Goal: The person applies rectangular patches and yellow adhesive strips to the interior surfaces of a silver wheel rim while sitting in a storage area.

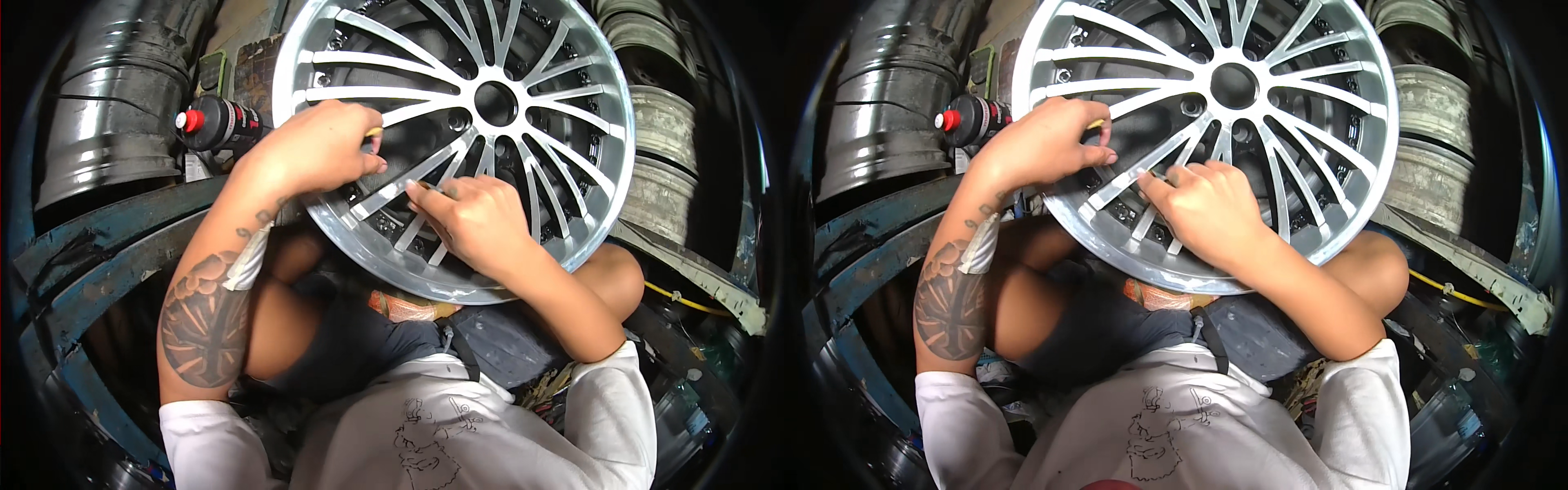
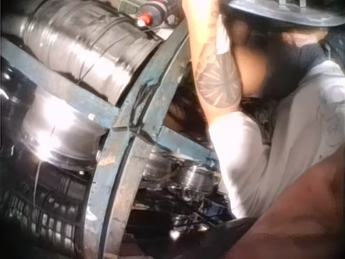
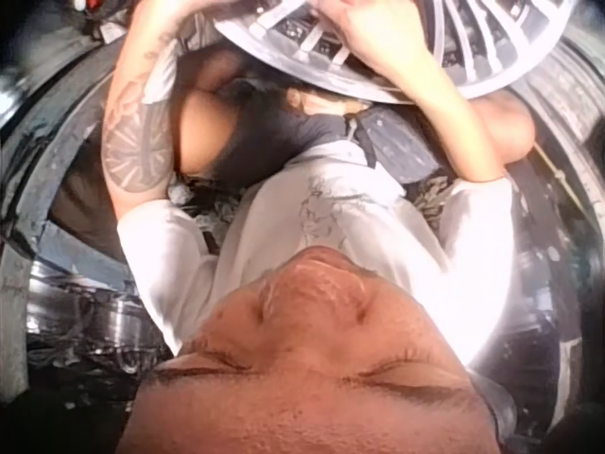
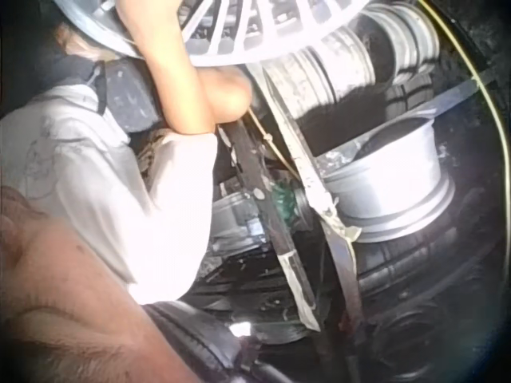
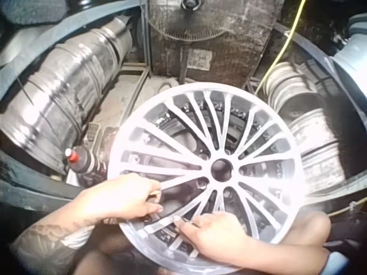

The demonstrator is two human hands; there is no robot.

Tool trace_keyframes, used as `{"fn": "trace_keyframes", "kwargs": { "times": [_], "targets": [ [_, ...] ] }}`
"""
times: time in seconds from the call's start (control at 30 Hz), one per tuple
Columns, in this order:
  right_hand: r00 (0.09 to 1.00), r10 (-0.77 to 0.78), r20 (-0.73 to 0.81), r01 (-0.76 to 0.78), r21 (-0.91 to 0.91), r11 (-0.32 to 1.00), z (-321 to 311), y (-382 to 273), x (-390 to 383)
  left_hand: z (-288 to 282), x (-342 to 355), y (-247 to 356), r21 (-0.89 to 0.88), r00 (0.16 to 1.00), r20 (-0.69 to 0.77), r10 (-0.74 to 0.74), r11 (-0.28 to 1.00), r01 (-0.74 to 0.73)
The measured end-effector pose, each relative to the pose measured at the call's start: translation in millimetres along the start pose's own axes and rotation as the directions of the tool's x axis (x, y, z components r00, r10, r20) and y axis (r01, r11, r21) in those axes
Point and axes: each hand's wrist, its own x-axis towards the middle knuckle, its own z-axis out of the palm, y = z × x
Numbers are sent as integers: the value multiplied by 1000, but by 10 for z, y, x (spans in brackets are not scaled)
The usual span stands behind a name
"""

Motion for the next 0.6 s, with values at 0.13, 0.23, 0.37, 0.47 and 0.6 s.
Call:
{"fn": "trace_keyframes", "kwargs": {
  "times": [0.13,0.23,0.37,0.47,0.6],
  "targets": [
    [999,-1,45,-2,56,998,-103,-75,50,43,58,-51,59,997,-47,67,996,-64],
    [1000,-5,29,5,-4,1000,-11,5,58,-8,55,-49,-19,999,35,-13,1000,14],
    [996,12,-86,-5,84,996,-154,-106,120,41,79,-55,-15,1000,17,23,1000,-23],
    [999,-25,20,25,9,1000,-25,-3,147,-56,99,-49,-44,996,67,-53,997,56],
    [998,-26,53,24,51,998,-218,-146,152,27,89,-96,-18,999,30,14,1000,-13]
  ]
}}
